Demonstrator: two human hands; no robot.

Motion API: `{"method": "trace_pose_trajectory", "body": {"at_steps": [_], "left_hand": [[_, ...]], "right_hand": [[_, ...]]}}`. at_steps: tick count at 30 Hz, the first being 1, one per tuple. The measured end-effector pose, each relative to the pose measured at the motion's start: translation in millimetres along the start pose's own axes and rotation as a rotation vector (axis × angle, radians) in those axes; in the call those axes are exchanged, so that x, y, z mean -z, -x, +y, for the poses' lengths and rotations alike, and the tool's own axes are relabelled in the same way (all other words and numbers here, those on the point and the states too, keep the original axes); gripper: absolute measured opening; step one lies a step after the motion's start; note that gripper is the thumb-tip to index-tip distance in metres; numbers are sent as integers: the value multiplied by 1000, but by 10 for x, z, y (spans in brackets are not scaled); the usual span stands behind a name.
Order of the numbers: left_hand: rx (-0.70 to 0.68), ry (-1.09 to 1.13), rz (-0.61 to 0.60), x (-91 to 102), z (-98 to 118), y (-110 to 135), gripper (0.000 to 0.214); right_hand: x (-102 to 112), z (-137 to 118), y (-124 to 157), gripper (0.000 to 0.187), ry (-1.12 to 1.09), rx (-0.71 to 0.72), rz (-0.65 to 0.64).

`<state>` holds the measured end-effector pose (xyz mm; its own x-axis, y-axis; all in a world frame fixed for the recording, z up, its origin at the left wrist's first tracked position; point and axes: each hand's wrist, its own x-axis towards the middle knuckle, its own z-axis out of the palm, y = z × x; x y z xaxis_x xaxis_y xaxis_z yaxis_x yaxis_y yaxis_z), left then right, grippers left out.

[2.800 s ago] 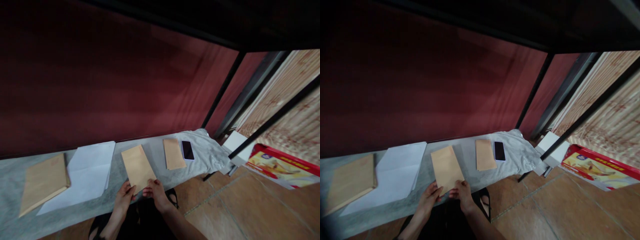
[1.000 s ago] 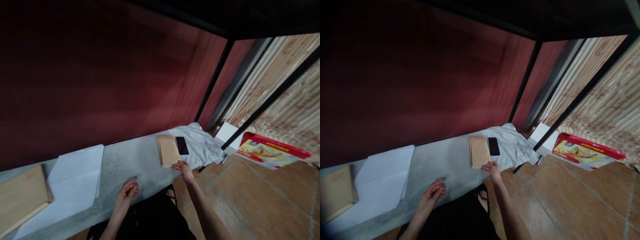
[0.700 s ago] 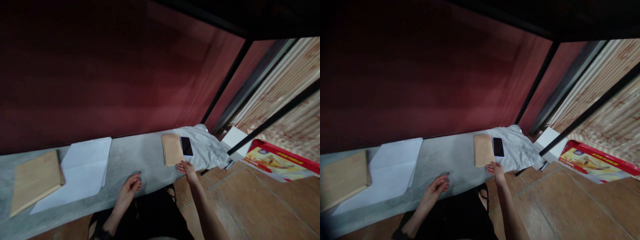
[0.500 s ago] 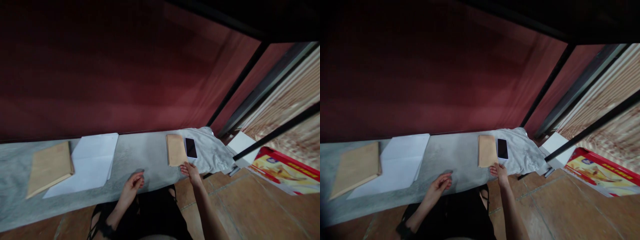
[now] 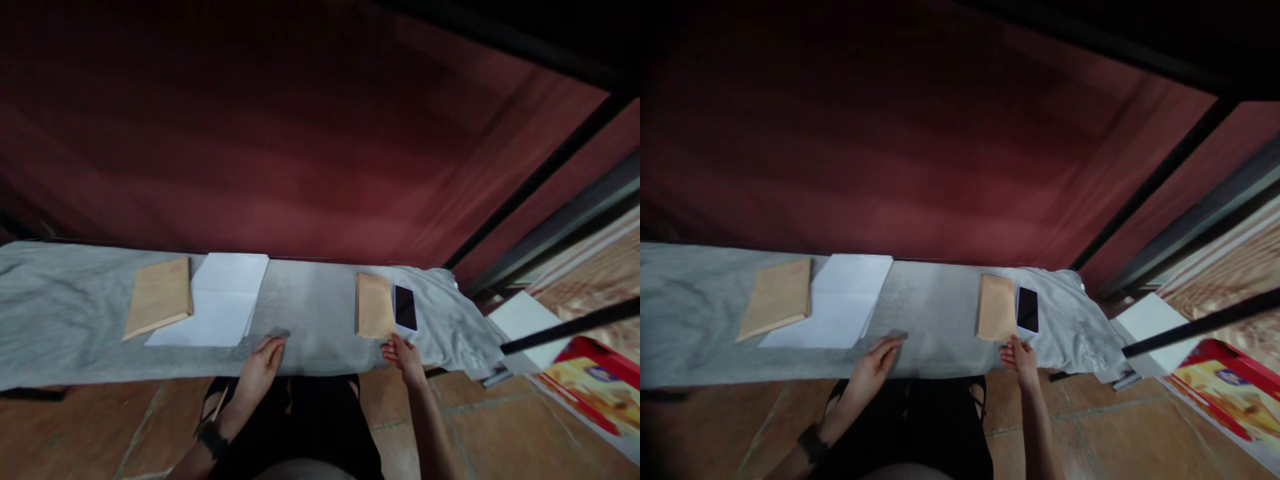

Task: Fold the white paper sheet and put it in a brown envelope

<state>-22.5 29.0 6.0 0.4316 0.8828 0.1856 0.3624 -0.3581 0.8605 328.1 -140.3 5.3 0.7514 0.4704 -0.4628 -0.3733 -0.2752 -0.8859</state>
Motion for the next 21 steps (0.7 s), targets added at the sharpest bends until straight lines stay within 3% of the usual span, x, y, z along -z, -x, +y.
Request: {"method": "trace_pose_trajectory", "body": {"at_steps": [4, 7, 9, 14, 17, 21], "left_hand": [[-105, -420, 157, 314, -126, 1, 36], [-60, -679, 232, 520, -253, 9, 50], [-13, -776, 236, 615, -335, 19, 54], [30, -831, 154, 729, -448, 22, 45], [27, -773, 109, 803, -462, -2, 33], [17, -648, -2, 969, -449, -20, 34]], "right_hand": [[111, 83, 4, 49, 80, -103, 2], [184, 164, 26, 54, 120, -104, -74], [188, 205, 68, 56, 103, -31, -104], [-50, 230, 218, 61, 163, 88, -180], [-284, 250, 274, 63, 232, 126, -227], [-481, 315, 298, 57, 310, 204, -258]]}}
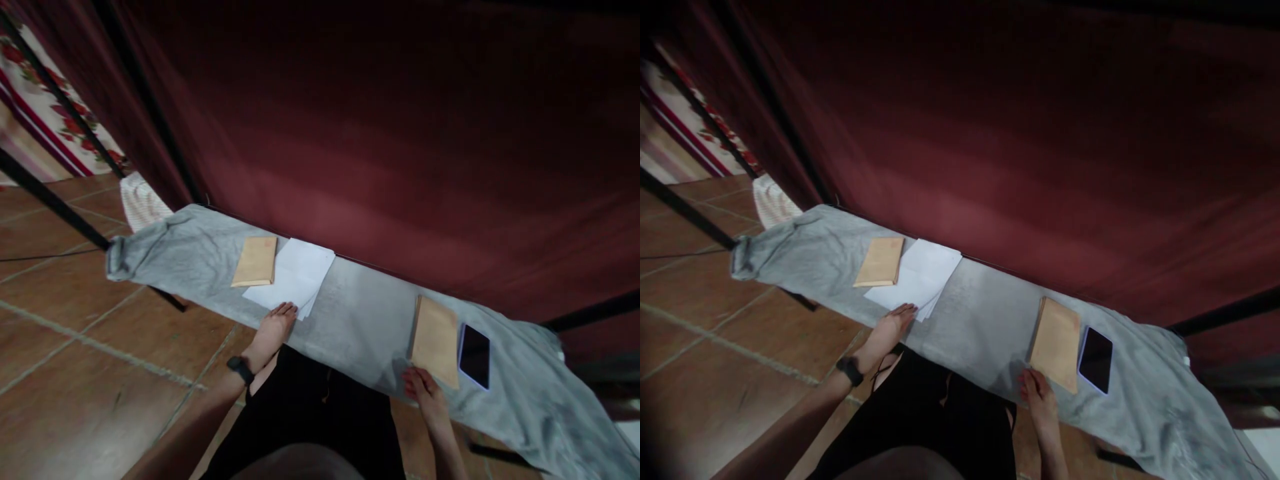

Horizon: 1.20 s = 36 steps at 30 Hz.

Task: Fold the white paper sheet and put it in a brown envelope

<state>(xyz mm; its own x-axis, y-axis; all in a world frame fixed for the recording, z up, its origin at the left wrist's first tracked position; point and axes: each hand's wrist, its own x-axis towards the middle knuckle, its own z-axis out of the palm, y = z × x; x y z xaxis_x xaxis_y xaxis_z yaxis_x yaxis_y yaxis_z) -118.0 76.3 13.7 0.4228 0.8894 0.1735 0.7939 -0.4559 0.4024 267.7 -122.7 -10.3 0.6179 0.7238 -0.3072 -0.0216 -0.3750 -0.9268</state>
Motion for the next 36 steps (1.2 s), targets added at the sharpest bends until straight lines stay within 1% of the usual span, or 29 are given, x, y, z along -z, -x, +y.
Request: {"method": "trace_pose_trajectory", "body": {"at_steps": [2, 4, 5, 7, 9, 11, 13, 17, 20, 22, 25, 27, 29, 32, 36], "left_hand": [[72, 16, 2, 81, -13, 2, 34], [136, -4, 84, 148, 25, 3, 33], [132, -19, 138, 171, 67, 3, 32], [50, -44, 225, 185, 201, 0, 29], [-61, -55, 246, 147, 396, -1, 28], [-186, -74, 213, 58, 634, 6, 28], [-305, -94, 181, -72, 892, 21, 28], [-433, -110, 95, -374, 1361, 76, 22], [-526, -117, 39, -558, 1603, 134, 22], [-566, -111, 11, -641, 1696, 178, 22], [-603, -104, -9, -713, 1738, 239, 24], [-635, -100, -13, -739, 1712, 264, 28], [-655, -87, -15, -756, 1654, 273, 32], [-642, -69, -24, -767, 1530, 258, 36], [-587, -108, -31, -756, 1352, 207, 41]], "right_hand": [[-31, 15, -5, 54, 25, 20, -15], [-31, 21, -8, 52, 35, 25, -22], [-27, 20, -7, 52, 37, 26, -24], [-29, 3, 1, 54, 36, 22, -23], [-66, -32, 21, 55, 23, 21, -23], [-149, -79, 56, 56, -2, 28, -33], [-277, -133, 96, 56, -32, 35, -56], [-591, -231, 140, 52, -137, 11, -128], [-783, -279, 110, 46, -192, -53, -152], [-860, -294, 69, 37, -219, -47, -166], [-902, -294, 6, 25, -191, 9, -120], [-903, -279, -25, 20, -170, 29, -108], [-896, -252, -45, 19, -167, 39, -123], [-886, -193, -60, 23, -167, 60, -114], [-866, -124, -76, 35, -167, 60, -42]]}}
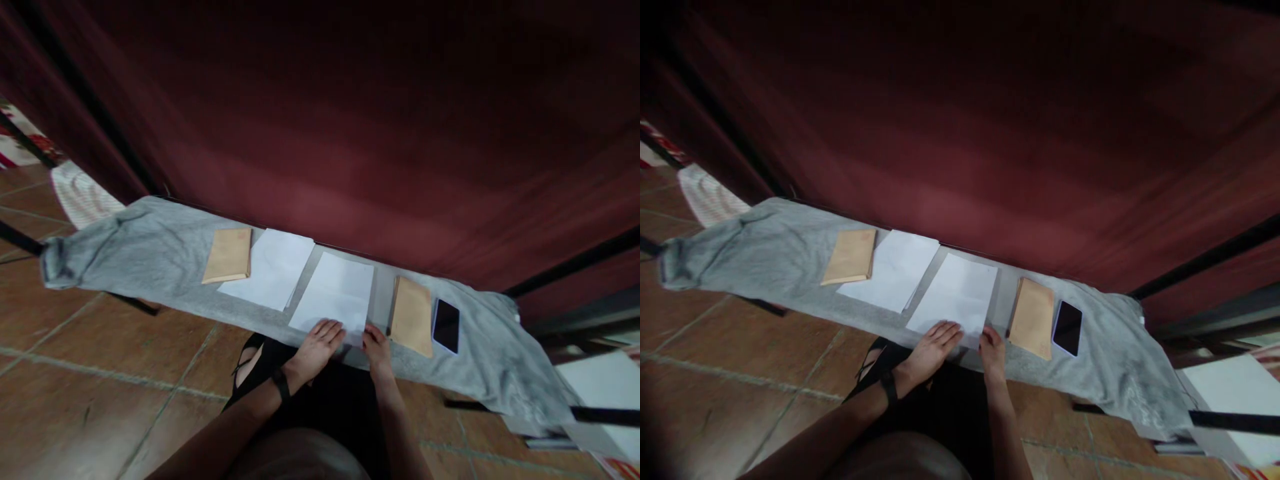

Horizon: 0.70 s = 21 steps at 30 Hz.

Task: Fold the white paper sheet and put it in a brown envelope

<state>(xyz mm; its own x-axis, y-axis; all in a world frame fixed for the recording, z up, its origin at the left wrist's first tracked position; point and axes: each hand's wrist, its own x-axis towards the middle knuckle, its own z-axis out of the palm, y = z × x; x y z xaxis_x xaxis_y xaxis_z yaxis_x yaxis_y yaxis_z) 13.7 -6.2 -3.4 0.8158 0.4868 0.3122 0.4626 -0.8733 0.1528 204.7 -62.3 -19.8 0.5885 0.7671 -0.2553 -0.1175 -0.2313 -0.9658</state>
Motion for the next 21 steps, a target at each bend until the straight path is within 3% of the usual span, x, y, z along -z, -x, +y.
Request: {"method": "trace_pose_trajectory", "body": {"at_steps": [8, 16, 21], "left_hand": [[53, -53, -80, -19, -57, 28, 44], [63, 69, -4, 2, -62, 13, 32], [127, 66, 17, 15, -202, -116, 38]], "right_hand": [[73, -21, -143, 35, 217, 78, 1], [128, -20, -151, 29, 326, 163, -8], [167, -84, -79, 32, 646, 317, 117]]}}
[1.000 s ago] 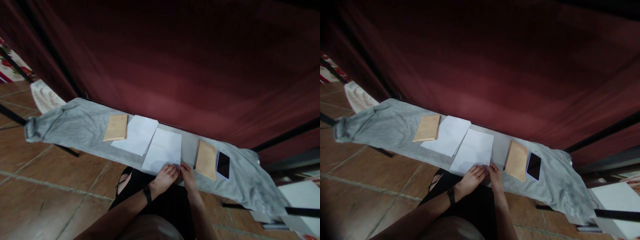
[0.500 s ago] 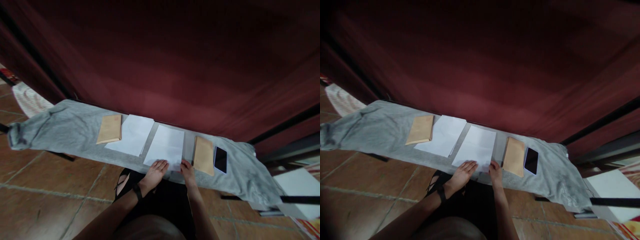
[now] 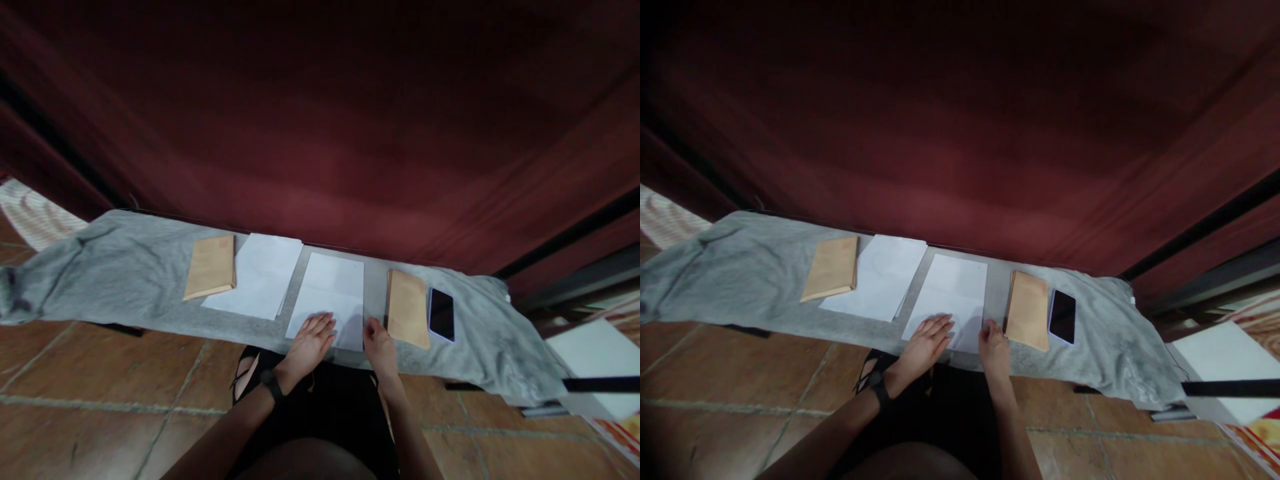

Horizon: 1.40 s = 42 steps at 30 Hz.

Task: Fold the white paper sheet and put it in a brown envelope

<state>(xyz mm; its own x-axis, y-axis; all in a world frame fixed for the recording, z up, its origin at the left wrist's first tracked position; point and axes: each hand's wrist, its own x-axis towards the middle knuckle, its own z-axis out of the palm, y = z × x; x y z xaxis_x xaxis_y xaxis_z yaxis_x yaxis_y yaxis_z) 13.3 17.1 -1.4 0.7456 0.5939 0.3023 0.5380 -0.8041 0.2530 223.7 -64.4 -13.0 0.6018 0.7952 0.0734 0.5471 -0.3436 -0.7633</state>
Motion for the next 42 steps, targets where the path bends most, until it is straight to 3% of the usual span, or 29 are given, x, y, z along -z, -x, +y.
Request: {"method": "trace_pose_trajectory", "body": {"at_steps": [3, 8, 13, 22, 42], "left_hand": [[48, -59, 28, -70, -55, -185, 46], [92, -149, -35, -319, -75, -472, 53], [136, -193, -102, -416, -149, -492, 59], [254, -203, -59, -300, -273, -380, 63], [405, -169, 193, -300, -395, -162, 64]], "right_hand": [[-77, -161, -44, 38, 60, 111, 41], [-512, -511, -159, 52, -46, 273, -42], [-762, -535, -124, 53, 167, 439, -106], [-715, -387, -44, 49, 465, 480, 18], [-438, -32, -12, 56, 489, 414, 131]]}}
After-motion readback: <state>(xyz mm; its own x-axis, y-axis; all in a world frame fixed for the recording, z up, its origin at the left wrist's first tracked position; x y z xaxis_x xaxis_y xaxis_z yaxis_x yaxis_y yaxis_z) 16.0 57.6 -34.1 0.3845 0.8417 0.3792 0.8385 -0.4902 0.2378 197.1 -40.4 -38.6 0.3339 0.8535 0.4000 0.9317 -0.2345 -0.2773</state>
